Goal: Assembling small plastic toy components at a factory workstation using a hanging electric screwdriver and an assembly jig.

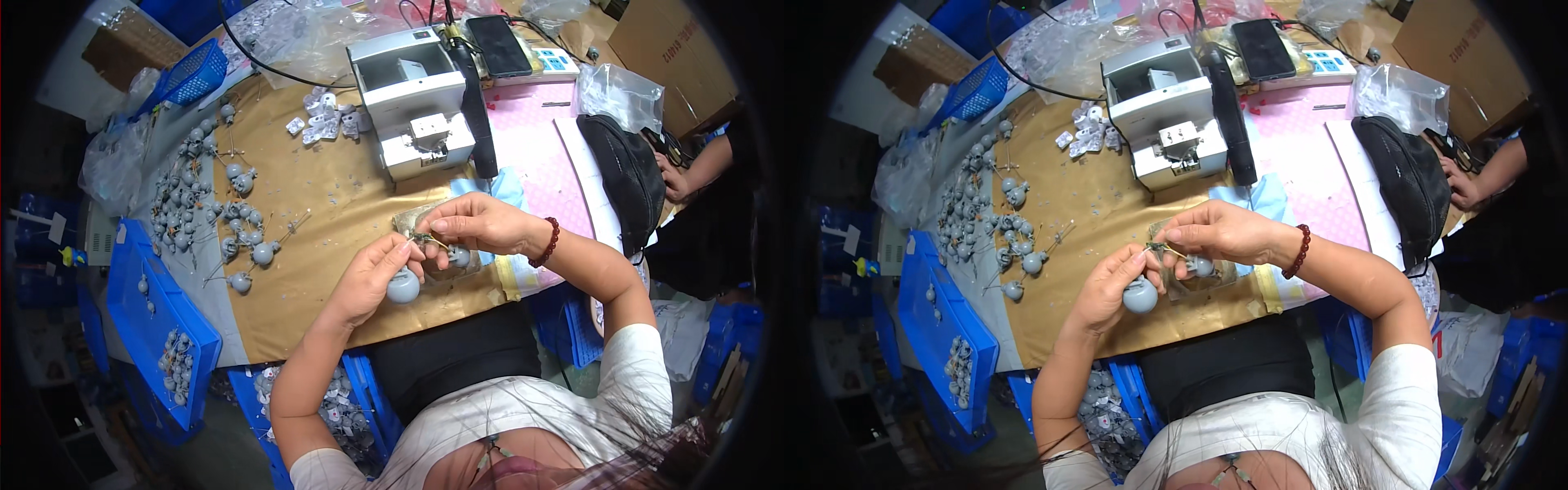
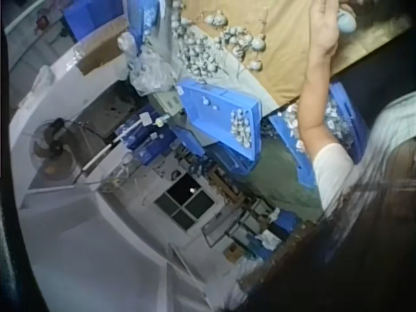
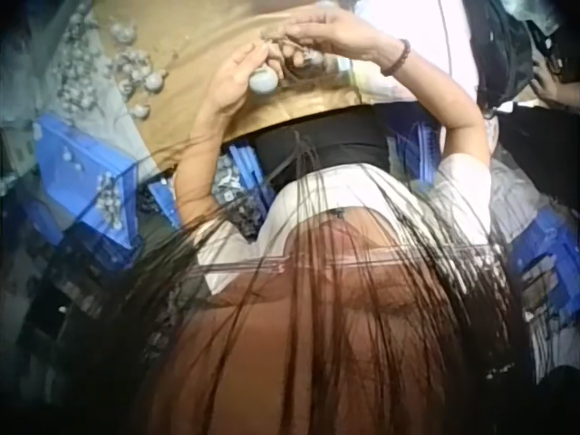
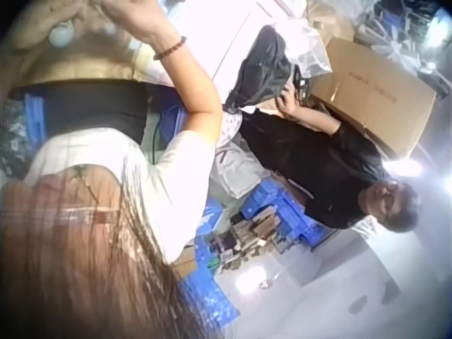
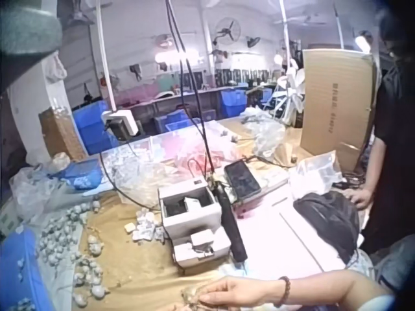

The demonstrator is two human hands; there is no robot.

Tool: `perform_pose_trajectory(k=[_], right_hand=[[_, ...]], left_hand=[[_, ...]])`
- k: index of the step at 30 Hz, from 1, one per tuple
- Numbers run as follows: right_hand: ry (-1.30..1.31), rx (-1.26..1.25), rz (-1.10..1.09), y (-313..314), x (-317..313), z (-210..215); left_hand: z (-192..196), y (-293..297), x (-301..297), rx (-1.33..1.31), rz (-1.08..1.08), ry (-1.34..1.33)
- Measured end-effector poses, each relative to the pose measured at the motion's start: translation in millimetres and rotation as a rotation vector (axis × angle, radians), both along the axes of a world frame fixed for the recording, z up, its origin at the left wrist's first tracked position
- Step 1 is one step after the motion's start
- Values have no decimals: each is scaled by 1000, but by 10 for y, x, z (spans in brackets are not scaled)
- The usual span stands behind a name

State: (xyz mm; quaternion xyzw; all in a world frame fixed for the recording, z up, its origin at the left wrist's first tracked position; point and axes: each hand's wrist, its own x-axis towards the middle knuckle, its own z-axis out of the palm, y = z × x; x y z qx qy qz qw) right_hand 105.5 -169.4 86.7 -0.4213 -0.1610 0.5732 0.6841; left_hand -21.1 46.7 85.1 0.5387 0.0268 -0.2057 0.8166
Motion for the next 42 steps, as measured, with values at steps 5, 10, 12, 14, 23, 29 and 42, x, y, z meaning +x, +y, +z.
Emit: perform_pose_trajectory(k=[5, 10, 12, 14, 23, 29, 42], right_hand=[[-213, -110, 42, -114, -20, 39], [-639, -250, 13, -257, -79, 80], [-961, -182, -61, -246, -108, -31], [-1352, -46, -141, -233, -107, -200], [-1996, 149, -106, -151, 28, -526], [-2046, 115, -47, -92, 70, -540], [-2116, -163, 48, -20, -119, -348]], left_hand=[[-2, -123, -128, -155, -17, 177], [6, -270, -347, 34, 131, 212], [-99, -291, -428, 170, 162, 198], [-187, -376, -475, 390, 188, 101], [-329, -497, -335, 1030, 239, -441], [-377, -483, -238, 1019, 225, -440], [-353, -502, -154, 1342, 229, -525]])
